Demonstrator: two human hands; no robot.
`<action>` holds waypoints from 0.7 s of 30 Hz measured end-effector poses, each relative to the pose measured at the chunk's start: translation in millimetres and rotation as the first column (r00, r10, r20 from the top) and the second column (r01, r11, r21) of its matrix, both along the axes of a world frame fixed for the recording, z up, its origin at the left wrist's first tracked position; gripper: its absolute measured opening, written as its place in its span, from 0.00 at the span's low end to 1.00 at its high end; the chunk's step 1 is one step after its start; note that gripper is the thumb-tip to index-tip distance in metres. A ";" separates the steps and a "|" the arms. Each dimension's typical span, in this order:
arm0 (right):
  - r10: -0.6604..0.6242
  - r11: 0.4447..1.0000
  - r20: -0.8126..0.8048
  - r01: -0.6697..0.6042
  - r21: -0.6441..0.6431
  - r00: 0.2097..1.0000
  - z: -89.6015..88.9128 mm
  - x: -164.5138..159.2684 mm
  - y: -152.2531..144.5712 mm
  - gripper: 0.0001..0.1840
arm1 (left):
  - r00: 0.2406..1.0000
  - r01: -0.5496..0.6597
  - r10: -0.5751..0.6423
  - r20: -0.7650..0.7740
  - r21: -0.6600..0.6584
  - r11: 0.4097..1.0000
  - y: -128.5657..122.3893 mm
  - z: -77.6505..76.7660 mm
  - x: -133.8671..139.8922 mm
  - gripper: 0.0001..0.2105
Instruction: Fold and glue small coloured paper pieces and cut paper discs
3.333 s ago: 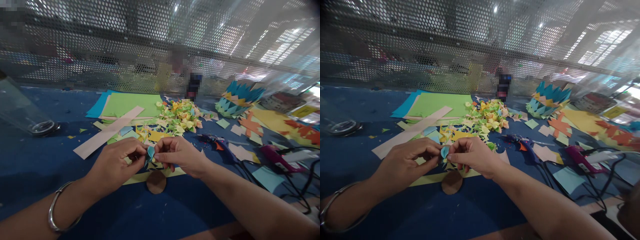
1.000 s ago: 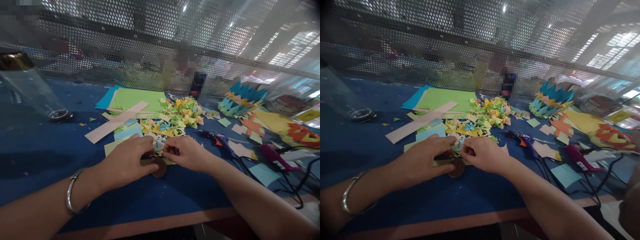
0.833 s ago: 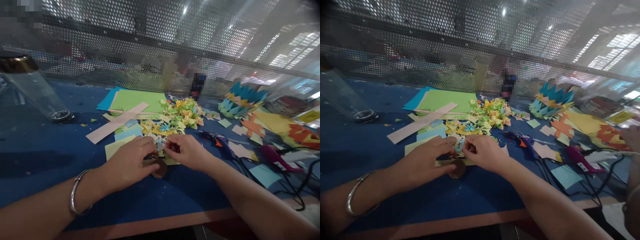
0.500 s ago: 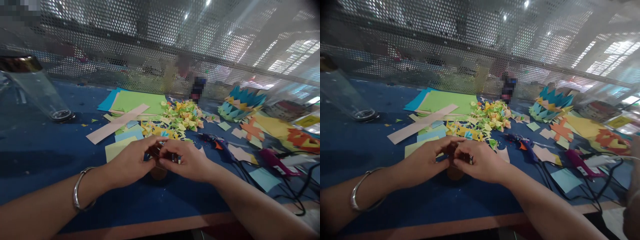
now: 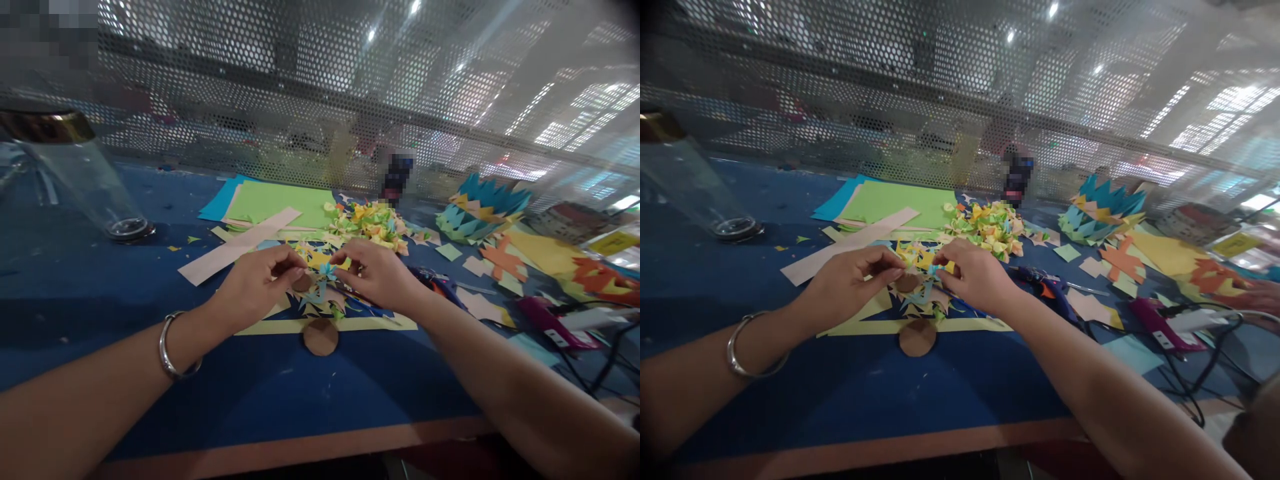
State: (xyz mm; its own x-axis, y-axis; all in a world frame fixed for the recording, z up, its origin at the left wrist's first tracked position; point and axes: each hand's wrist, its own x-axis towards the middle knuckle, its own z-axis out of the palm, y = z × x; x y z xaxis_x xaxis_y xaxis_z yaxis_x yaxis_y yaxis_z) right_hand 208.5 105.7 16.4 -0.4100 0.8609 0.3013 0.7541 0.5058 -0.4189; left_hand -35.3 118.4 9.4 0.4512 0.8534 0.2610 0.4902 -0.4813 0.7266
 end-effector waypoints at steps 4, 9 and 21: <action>0.037 0.999 0.271 -0.037 -0.005 0.962 -3.2 -11.1 13.3 0.12 | 0.973 0.104 -0.074 0.217 -0.133 0.986 5.3 -2.1 -1.4 0.08; 0.031 0.999 0.339 -0.021 -0.035 0.940 -4.6 -8.5 37.4 0.08 | 0.951 -0.037 0.065 0.301 -0.097 0.995 9.1 3.3 -7.6 0.07; 0.051 0.999 0.356 -0.044 -0.029 0.933 18.9 22.4 65.5 0.12 | 0.976 -0.164 0.174 -0.127 0.089 0.983 40.7 5.6 -41.6 0.12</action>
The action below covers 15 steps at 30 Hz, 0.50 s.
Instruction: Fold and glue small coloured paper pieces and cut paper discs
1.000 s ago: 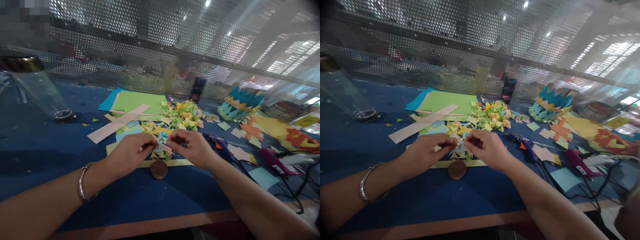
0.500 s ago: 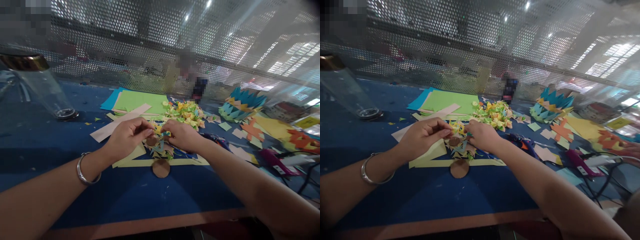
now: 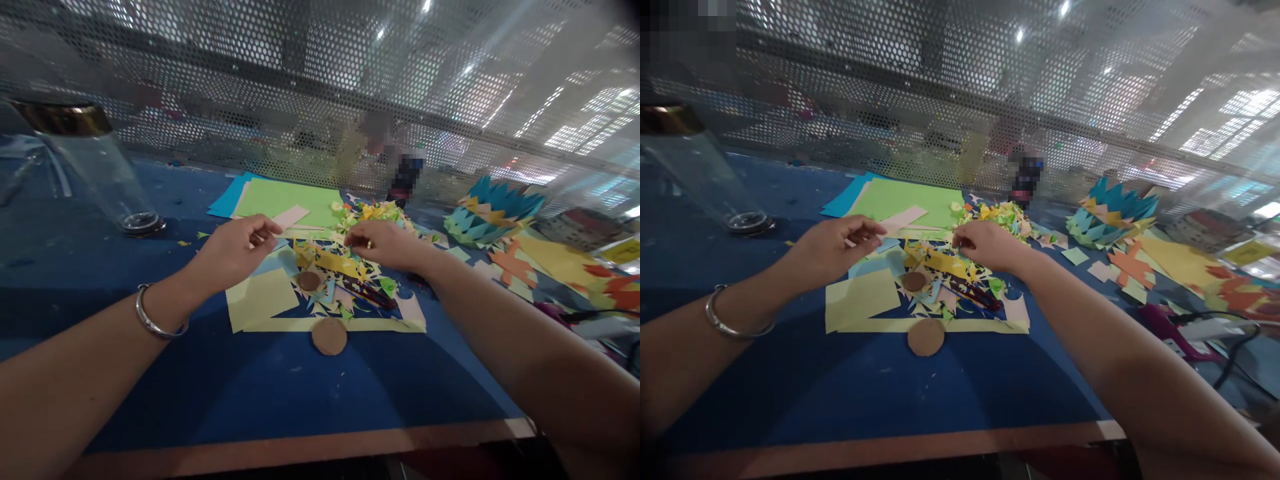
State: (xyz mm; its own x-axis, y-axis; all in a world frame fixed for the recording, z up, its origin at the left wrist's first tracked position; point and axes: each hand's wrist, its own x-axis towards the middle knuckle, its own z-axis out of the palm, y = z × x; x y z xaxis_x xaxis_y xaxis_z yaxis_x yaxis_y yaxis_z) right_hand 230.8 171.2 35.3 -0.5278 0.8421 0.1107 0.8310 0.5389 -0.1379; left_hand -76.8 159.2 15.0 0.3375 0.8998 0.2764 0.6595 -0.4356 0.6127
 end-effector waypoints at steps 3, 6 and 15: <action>-0.092 0.984 -0.018 0.093 0.150 0.996 15.2 23.4 19.3 0.14 | 0.975 0.032 -0.036 -0.221 -0.023 0.999 2.2 0.0 -4.6 0.11; -0.304 0.875 -0.030 0.292 0.385 0.952 26.1 47.0 30.7 0.15 | 0.949 0.054 -0.069 -0.307 -0.057 0.997 -3.7 3.9 -4.4 0.11; -0.135 0.963 -0.160 0.167 0.213 0.978 -0.9 0.0 -44.3 0.10 | 0.875 0.165 -0.185 -0.448 -0.085 0.983 -23.0 12.4 -0.9 0.16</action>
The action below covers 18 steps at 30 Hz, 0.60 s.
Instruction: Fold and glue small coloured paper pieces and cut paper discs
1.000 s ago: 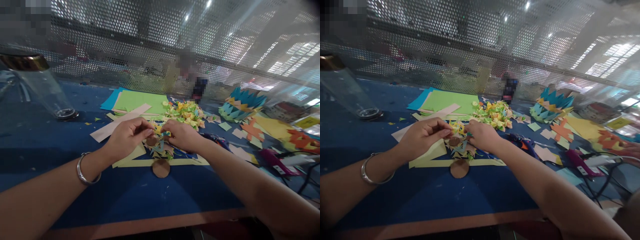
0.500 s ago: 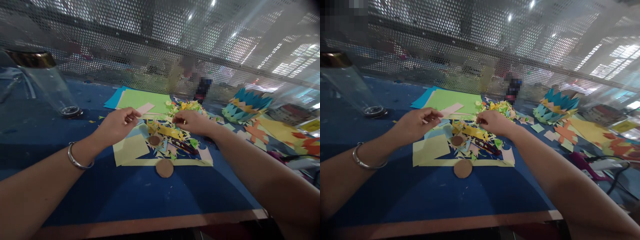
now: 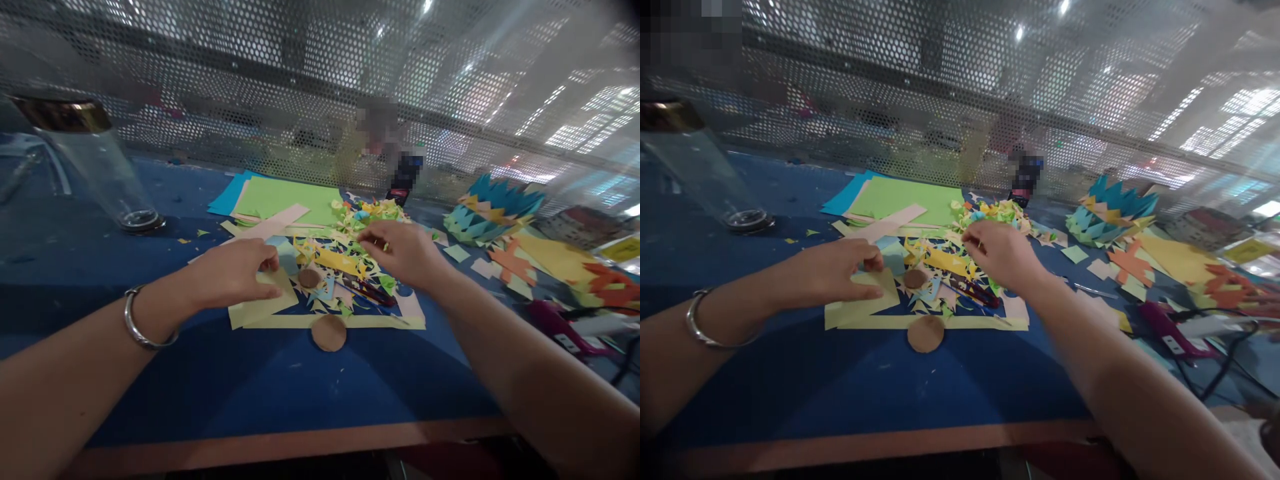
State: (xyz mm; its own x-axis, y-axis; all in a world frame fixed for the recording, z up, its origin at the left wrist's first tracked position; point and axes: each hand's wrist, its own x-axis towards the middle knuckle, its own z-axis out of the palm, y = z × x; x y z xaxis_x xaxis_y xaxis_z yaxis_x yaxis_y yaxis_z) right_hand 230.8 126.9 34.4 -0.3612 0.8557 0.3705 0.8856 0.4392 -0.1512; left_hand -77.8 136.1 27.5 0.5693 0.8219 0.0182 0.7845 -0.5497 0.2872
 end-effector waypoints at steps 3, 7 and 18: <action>0.064 0.992 -0.029 -0.066 -0.107 0.998 -7.4 -19.1 -19.7 0.10 | 0.998 0.055 -0.056 0.000 -0.063 0.996 0.0 2.1 -0.9 0.13; 0.114 0.978 -0.046 -0.121 -0.171 0.992 -14.3 -25.4 -27.3 0.09 | 0.994 0.103 -0.098 0.042 -0.126 0.987 2.6 2.5 -1.6 0.14; -0.049 0.980 0.080 0.063 -0.191 0.996 -32.9 -7.4 -8.8 0.14 | 0.989 0.100 -0.106 0.103 0.062 0.993 16.2 -19.0 8.1 0.15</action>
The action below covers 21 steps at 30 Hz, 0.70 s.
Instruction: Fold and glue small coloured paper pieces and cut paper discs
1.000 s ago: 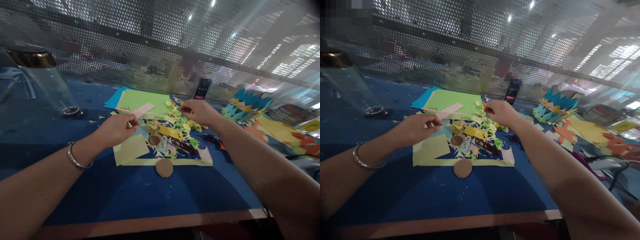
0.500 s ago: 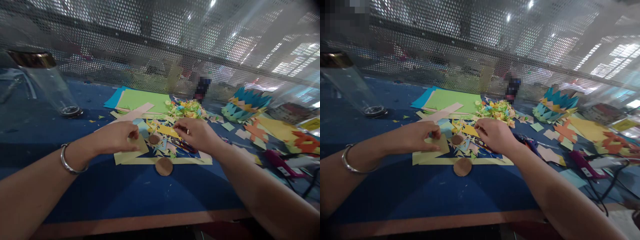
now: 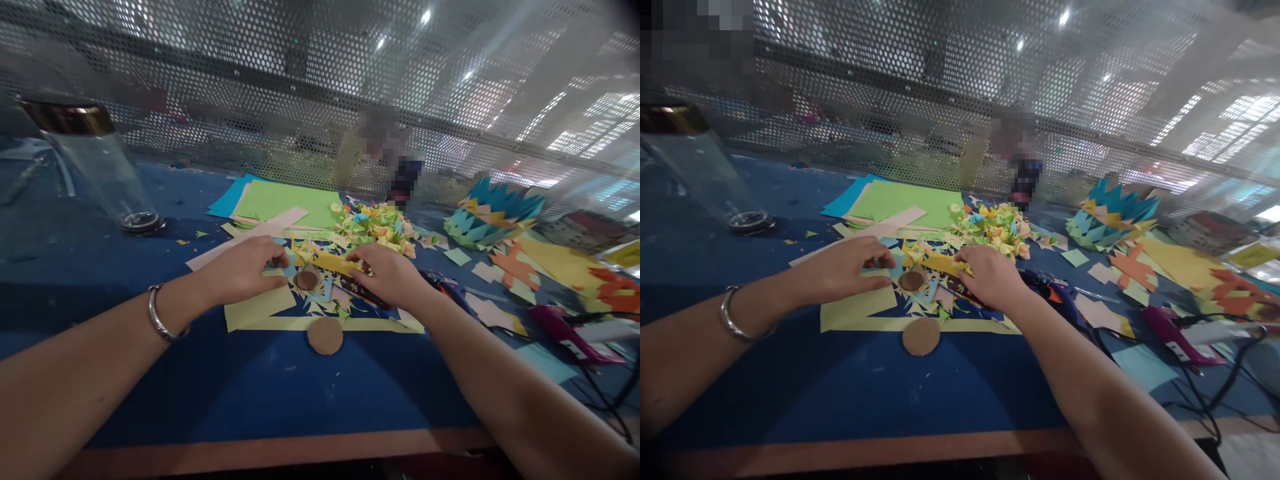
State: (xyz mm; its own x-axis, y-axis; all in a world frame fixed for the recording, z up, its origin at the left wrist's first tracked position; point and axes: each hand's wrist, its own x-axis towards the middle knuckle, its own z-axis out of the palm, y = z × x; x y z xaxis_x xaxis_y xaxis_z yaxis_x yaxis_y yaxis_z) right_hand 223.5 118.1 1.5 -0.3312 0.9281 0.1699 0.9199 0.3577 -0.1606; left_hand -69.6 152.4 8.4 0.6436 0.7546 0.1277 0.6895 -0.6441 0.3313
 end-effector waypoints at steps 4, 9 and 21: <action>-0.001 1.000 0.031 0.001 0.009 1.000 -6.0 -2.2 7.9 0.17 | 1.000 0.009 -0.009 -0.029 0.015 1.000 -1.1 -1.2 0.9 0.15; -0.029 1.000 0.038 0.029 -0.003 0.999 -10.1 -3.2 11.1 0.18 | 0.998 0.014 -0.014 -0.067 0.005 1.000 -3.5 2.1 2.0 0.18; -0.059 0.998 -0.047 0.060 0.030 0.997 -17.9 -8.5 23.5 0.09 | 0.996 0.025 -0.025 -0.089 0.002 1.000 -9.3 3.4 5.7 0.18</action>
State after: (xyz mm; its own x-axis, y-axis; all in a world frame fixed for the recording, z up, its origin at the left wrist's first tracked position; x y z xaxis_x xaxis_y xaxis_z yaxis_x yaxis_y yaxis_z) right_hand 215.0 141.6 -16.4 -0.2668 0.9400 0.2127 0.9315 0.3081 -0.1931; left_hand -63.9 143.0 11.8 0.6710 0.7380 0.0716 0.6999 -0.6623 0.2674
